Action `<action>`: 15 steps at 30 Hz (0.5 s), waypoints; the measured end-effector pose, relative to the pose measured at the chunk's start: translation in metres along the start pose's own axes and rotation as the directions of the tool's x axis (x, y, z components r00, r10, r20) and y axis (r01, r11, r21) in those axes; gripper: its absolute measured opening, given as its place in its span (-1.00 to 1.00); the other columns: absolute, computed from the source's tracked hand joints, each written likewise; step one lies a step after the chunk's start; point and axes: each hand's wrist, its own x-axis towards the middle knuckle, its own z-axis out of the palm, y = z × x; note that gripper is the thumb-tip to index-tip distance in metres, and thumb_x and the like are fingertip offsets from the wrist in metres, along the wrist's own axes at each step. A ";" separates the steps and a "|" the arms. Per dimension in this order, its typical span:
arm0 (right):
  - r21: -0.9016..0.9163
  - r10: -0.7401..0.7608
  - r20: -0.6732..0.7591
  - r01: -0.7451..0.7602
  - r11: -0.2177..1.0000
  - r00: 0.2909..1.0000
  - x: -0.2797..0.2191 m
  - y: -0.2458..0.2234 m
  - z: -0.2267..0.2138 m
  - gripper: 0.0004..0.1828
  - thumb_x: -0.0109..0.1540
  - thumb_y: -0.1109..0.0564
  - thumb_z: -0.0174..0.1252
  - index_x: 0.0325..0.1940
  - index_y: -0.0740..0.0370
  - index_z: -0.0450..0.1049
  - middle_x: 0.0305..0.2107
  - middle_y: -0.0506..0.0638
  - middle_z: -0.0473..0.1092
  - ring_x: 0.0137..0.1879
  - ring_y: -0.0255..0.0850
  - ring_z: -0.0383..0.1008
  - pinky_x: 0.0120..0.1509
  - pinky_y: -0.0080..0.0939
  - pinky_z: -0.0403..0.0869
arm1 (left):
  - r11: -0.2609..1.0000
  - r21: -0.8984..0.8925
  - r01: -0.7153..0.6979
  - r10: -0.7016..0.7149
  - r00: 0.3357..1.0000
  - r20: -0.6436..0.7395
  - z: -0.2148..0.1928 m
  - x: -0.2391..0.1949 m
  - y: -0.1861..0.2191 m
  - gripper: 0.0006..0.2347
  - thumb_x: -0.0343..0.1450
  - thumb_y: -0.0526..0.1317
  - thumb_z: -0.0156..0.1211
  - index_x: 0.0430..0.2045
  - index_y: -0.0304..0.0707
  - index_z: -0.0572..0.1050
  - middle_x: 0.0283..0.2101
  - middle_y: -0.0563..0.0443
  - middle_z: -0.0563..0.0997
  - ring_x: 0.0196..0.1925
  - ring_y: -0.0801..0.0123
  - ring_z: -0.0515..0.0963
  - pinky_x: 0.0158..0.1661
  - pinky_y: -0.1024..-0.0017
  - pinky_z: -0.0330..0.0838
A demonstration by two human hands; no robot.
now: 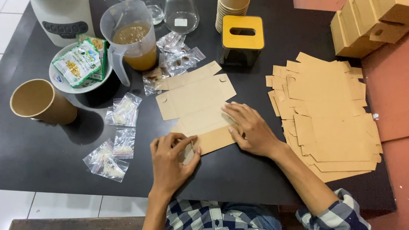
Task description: The person folds flat cardboard pieces into small boxes by hand. They crease the pre-scored lines, fold the sides, and interlock the tabs to form a finished box.
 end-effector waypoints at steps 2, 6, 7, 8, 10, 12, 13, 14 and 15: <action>-0.022 -0.001 -0.040 0.000 1.000 0.999 -0.002 0.009 0.004 -0.48 0.28 0.03 0.11 0.34 0.11 0.35 0.18 0.09 0.34 0.41 0.05 0.27 0.46 0.12 0.21 | 0.998 -0.051 -0.031 0.029 0.999 -0.027 -0.006 0.002 0.006 -0.81 0.25 -0.07 0.39 -0.30 0.11 0.68 -0.25 0.18 0.59 -0.25 0.37 0.56 0.10 0.21 0.25; -0.103 -0.039 -0.132 0.025 0.994 0.991 -0.001 0.016 0.008 -0.52 0.26 -0.09 0.19 0.24 0.02 0.46 0.13 0.03 0.37 0.37 0.02 0.31 0.45 0.07 0.24 | 0.924 -0.372 -0.091 0.079 0.996 -0.046 -0.007 -0.002 0.011 -0.62 0.20 -0.41 0.39 -0.11 0.01 0.66 -0.03 -0.08 0.57 -0.23 0.05 0.70 -0.08 0.04 0.56; -0.099 -0.041 -0.127 0.029 0.995 0.991 0.001 0.015 0.008 -0.52 0.26 -0.09 0.19 0.24 0.02 0.46 0.13 0.03 0.37 0.37 0.02 0.31 0.45 0.07 0.24 | 0.925 -0.371 -0.084 0.072 0.996 -0.046 -0.009 -0.002 0.013 -0.62 0.20 -0.41 0.39 -0.11 0.01 0.66 -0.03 -0.08 0.57 -0.23 0.05 0.70 -0.08 0.04 0.56; -0.157 -0.049 -0.156 0.025 0.987 0.987 0.003 0.014 0.007 -0.51 0.24 -0.12 0.21 0.23 0.01 0.47 0.12 0.02 0.38 0.34 0.00 0.33 0.43 0.06 0.27 | 0.892 -0.437 -0.114 0.105 0.993 -0.046 -0.010 -0.001 0.015 -0.64 0.21 -0.43 0.38 -0.14 -0.06 0.67 -0.01 -0.12 0.57 -0.24 0.04 0.71 -0.09 0.04 0.58; -0.212 -0.068 -0.183 0.028 0.977 0.981 0.005 0.018 0.010 -0.50 0.22 -0.14 0.24 0.21 -0.01 0.47 0.10 0.01 0.38 0.31 -0.01 0.36 0.41 0.05 0.29 | 0.857 -0.496 -0.141 0.131 0.990 -0.055 -0.014 0.001 0.019 -0.67 0.22 -0.46 0.36 -0.17 -0.14 0.67 0.00 -0.16 0.58 -0.24 0.02 0.72 -0.09 0.05 0.61; -0.284 -0.015 -0.231 -0.053 0.957 0.973 0.003 0.028 0.014 -0.44 0.16 -0.23 0.28 0.20 -0.06 0.48 -0.05 -0.07 0.37 0.14 -0.09 0.42 0.22 -0.02 0.39 | 0.797 -0.585 -0.152 0.144 0.988 -0.060 -0.018 0.003 0.025 -0.62 0.22 -0.50 0.34 -0.09 -0.17 0.64 0.00 -0.22 0.60 -0.22 -0.09 0.72 -0.13 -0.04 0.62; -0.279 -0.023 -0.231 -0.044 0.959 0.973 0.004 0.028 0.014 -0.44 0.16 -0.23 0.28 0.20 -0.06 0.48 -0.05 -0.07 0.37 0.14 -0.09 0.42 0.22 -0.02 0.39 | 0.802 -0.578 -0.151 0.139 0.988 -0.065 -0.014 0.001 0.027 -0.62 0.22 -0.50 0.34 -0.09 -0.17 0.64 0.00 -0.22 0.60 -0.22 -0.09 0.72 -0.13 -0.04 0.62; -0.342 -0.015 -0.295 -0.091 0.935 0.955 0.005 0.028 0.014 -0.46 0.14 -0.24 0.30 0.15 -0.08 0.51 -0.14 -0.10 0.33 0.01 -0.12 0.41 0.07 -0.06 0.39 | 0.770 -0.622 -0.143 0.109 0.990 -0.092 -0.009 -0.001 0.029 -0.61 0.23 -0.51 0.34 -0.07 -0.18 0.63 0.00 -0.23 0.62 -0.20 -0.08 0.72 -0.12 -0.01 0.61; -0.398 -0.012 -0.359 -0.142 0.906 0.933 0.006 0.028 0.013 -0.48 0.12 -0.26 0.32 0.11 -0.11 0.53 -0.23 -0.12 0.30 -0.12 -0.14 0.41 -0.07 -0.10 0.39 | 0.734 -0.665 -0.137 0.079 0.990 -0.118 -0.004 -0.002 0.032 -0.60 0.23 -0.51 0.34 -0.05 -0.19 0.62 0.00 -0.25 0.63 -0.18 -0.08 0.72 -0.12 0.01 0.59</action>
